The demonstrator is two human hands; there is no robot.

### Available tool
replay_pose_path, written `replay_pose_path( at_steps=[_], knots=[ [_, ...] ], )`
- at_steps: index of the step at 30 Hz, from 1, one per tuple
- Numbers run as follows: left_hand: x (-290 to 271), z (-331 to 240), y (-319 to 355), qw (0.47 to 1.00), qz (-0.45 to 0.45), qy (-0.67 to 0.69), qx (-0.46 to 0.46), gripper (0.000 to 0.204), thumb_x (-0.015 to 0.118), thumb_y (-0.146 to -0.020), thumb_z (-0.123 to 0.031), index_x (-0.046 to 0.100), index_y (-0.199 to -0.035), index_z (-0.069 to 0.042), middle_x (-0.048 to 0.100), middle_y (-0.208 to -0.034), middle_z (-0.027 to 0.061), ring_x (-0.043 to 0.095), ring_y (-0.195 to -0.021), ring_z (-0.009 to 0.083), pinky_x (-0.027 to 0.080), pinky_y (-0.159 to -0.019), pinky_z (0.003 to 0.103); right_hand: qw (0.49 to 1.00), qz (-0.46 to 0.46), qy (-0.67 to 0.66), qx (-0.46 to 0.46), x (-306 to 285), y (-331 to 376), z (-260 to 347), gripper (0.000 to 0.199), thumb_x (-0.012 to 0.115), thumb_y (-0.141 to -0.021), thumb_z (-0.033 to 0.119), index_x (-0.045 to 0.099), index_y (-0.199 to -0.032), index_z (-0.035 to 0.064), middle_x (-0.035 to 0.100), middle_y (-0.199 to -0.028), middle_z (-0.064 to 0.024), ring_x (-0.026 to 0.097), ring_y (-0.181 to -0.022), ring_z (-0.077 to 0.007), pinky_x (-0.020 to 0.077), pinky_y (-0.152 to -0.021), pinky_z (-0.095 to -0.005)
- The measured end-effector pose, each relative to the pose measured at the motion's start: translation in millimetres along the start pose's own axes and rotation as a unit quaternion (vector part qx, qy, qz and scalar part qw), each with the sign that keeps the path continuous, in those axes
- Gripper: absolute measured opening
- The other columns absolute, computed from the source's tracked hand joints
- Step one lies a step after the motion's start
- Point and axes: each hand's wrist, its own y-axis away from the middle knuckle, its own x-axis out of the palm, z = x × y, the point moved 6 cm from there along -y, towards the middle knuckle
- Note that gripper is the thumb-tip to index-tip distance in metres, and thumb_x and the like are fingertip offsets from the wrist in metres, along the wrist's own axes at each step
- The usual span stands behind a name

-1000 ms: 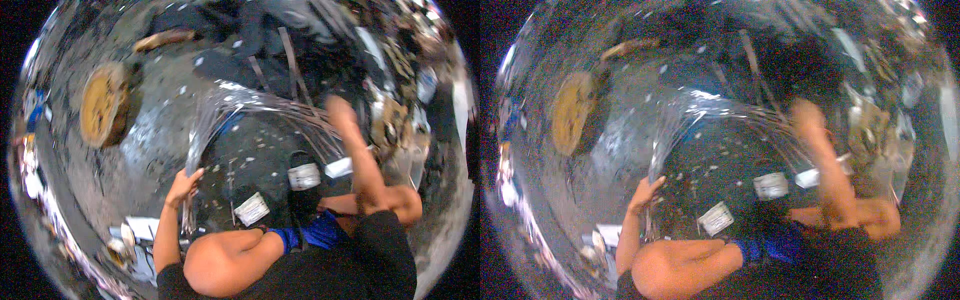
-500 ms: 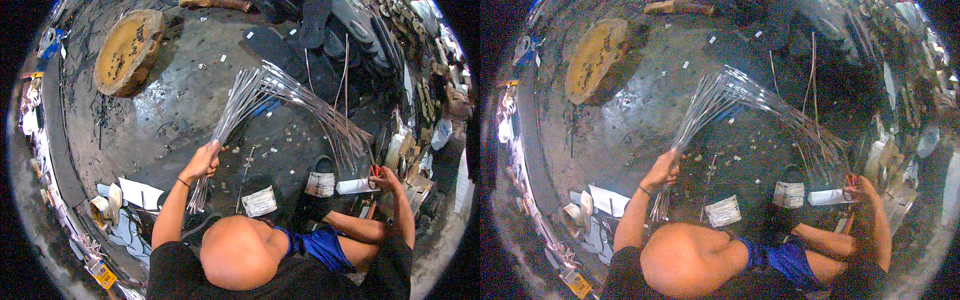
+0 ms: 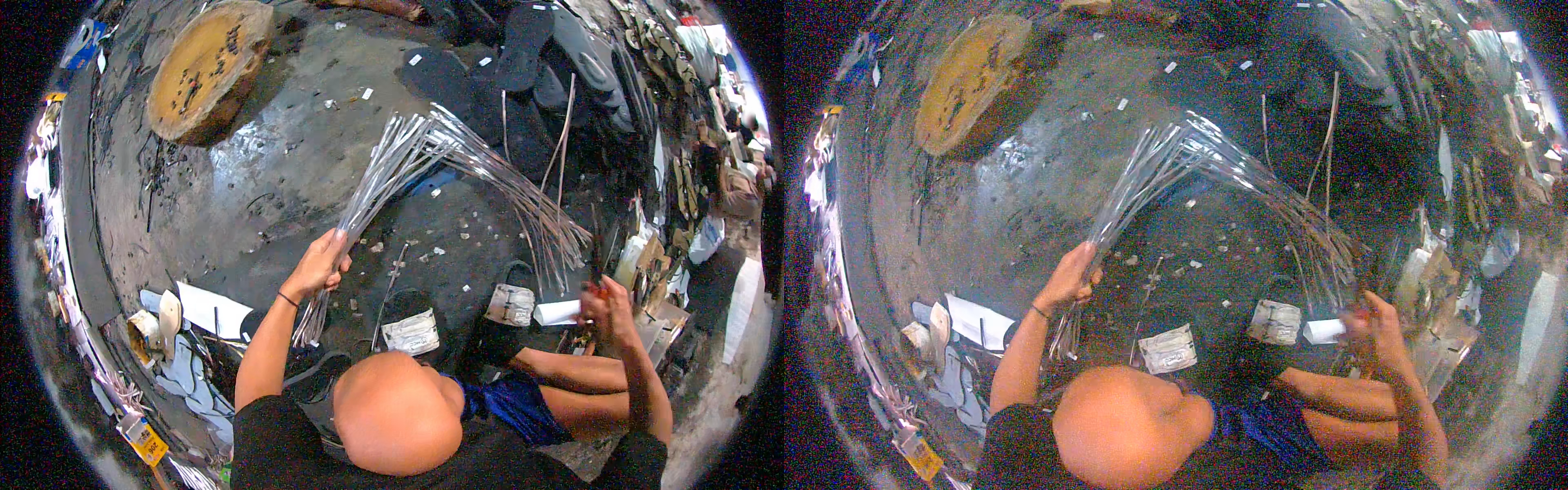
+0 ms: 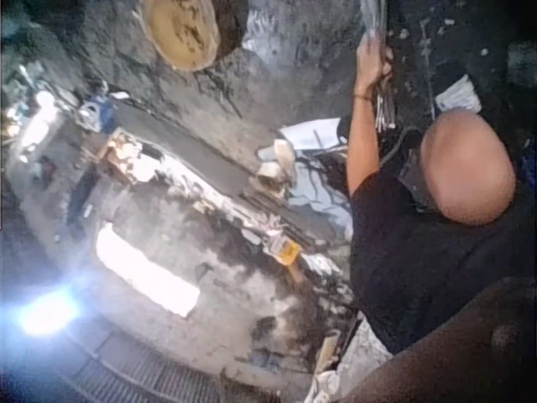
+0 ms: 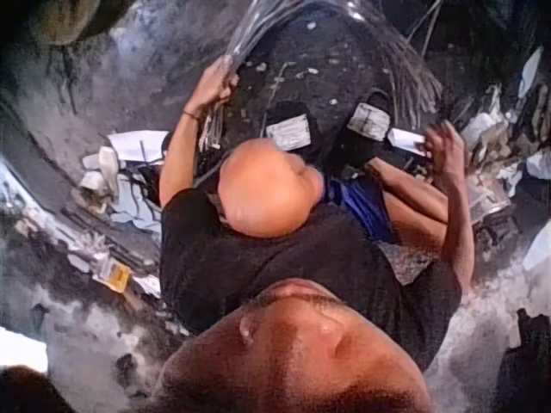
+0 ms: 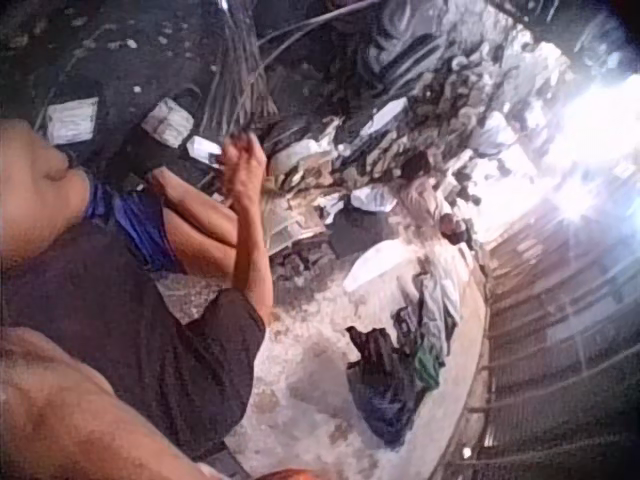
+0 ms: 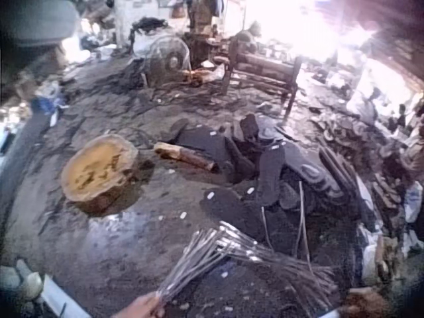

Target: The person sits on the floor in a cluttered workshop and uses shears to cut a bundle of thin metal rods into shorter pieces. The person repeatedly gathers, aligns, and cuts the rods, then places the cut pieces on the floor.

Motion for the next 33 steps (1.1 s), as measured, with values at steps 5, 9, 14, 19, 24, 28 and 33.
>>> replay_pose_path(
  at_steps=[5, 9, 14, 19, 24, 28, 33],
  knots=[
    [-11, -7, 14, 1.000, -0.006, 0.013, -0.001, 0.037, 0.042, -0.100, -0.041, 0.053, -0.107, -0.006, 0.051, -0.064, 0.0020, 0.037, -0.038, 0.0058, 0.030, -0.035, 0.020, 0.895, 0.270, 0.327, -0.139, 173, -7, 46, 0.031, 0.055, -0.094, 0.032, 0.056, -0.085, 0.0020, 0.054, -0.066, -0.0012, 0.056, -0.055, -0.0116, 0.0499, -0.048, -0.0279],
    [-13, -8, 25, 1.000, 0.007, 0.026, 0.001, 0.035, 0.044, -0.100, -0.040, 0.054, -0.104, -0.007, 0.054, -0.066, 0.0008, 0.041, -0.039, 0.0054, 0.032, -0.035, 0.021, 0.808, 0.358, 0.431, -0.181, 275, -16, 39, 0.044, 0.048, -0.096, 0.044, 0.057, -0.090, 0.0009, 0.061, -0.072, -0.0086, 0.060, -0.068, -0.0182, 0.0497, -0.063, -0.0357],
    [-8, 0, 38, 1.000, 0.019, -0.021, 0.005, 0.032, 0.045, -0.100, -0.038, 0.054, -0.108, -0.008, 0.057, -0.066, 0.0002, 0.042, -0.039, 0.0033, 0.032, -0.034, 0.019, 0.788, 0.358, 0.451, -0.218, 331, -28, 42, 0.063, 0.050, -0.090, 0.059, 0.059, -0.092, -0.0032, 0.064, -0.083, -0.0248, 0.064, -0.080, -0.0382, 0.0486, -0.072, -0.0460],
    [-3, 7, 44, 0.999, 0.029, 0.018, 0.015, 0.030, 0.048, -0.099, -0.034, 0.054, -0.112, -0.007, 0.059, -0.065, 0.0013, 0.041, -0.039, 0.0017, 0.032, -0.034, 0.019, 0.754, 0.366, 0.491, -0.239, 339, -36, 45, 0.063, 0.053, -0.088, 0.059, 0.059, -0.088, -0.0037, 0.064, -0.082, -0.0250, 0.064, -0.078, -0.0408, 0.0489, -0.070, -0.0472],
    [1, 7, 44, 0.999, 0.035, -0.007, 0.027, 0.030, 0.049, -0.099, -0.034, 0.053, -0.113, -0.008, 0.059, -0.064, 0.0019, 0.040, -0.039, 0.0016, 0.031, -0.034, 0.019, 0.726, 0.365, 0.493, -0.312, 339, -47, 43, 0.045, 0.061, -0.084, 0.043, 0.060, -0.080, -0.0025, 0.062, -0.073, -0.0251, 0.063, -0.072, -0.0431, 0.0485, -0.064, -0.0496],
    [6, 12, 47, 1.000, 0.013, 0.013, -0.005, 0.031, 0.048, -0.099, -0.035, 0.053, -0.113, -0.009, 0.058, -0.063, 0.0015, 0.039, -0.038, 0.0025, 0.031, -0.034, 0.019, 0.707, 0.400, 0.475, -0.337, 333, -47, 41, 0.037, 0.063, -0.080, 0.034, 0.060, -0.078, -0.0025, 0.061, -0.068, -0.0256, 0.063, -0.070, -0.0439, 0.0476, -0.062, -0.0515],
    [18, 14, 49, 1.000, 0.010, 0.006, 0.010, 0.031, 0.047, -0.099, -0.036, 0.052, -0.116, -0.011, 0.055, -0.062, 0.0000, 0.039, -0.039, 0.0033, 0.032, -0.036, 0.019, 0.675, 0.382, 0.544, -0.319, 326, -47, 39, 0.038, 0.062, -0.080, 0.035, 0.062, -0.082, -0.0038, 0.062, -0.071, -0.0266, 0.064, -0.072, -0.0441, 0.0491, -0.063, -0.0504]
  ],
)
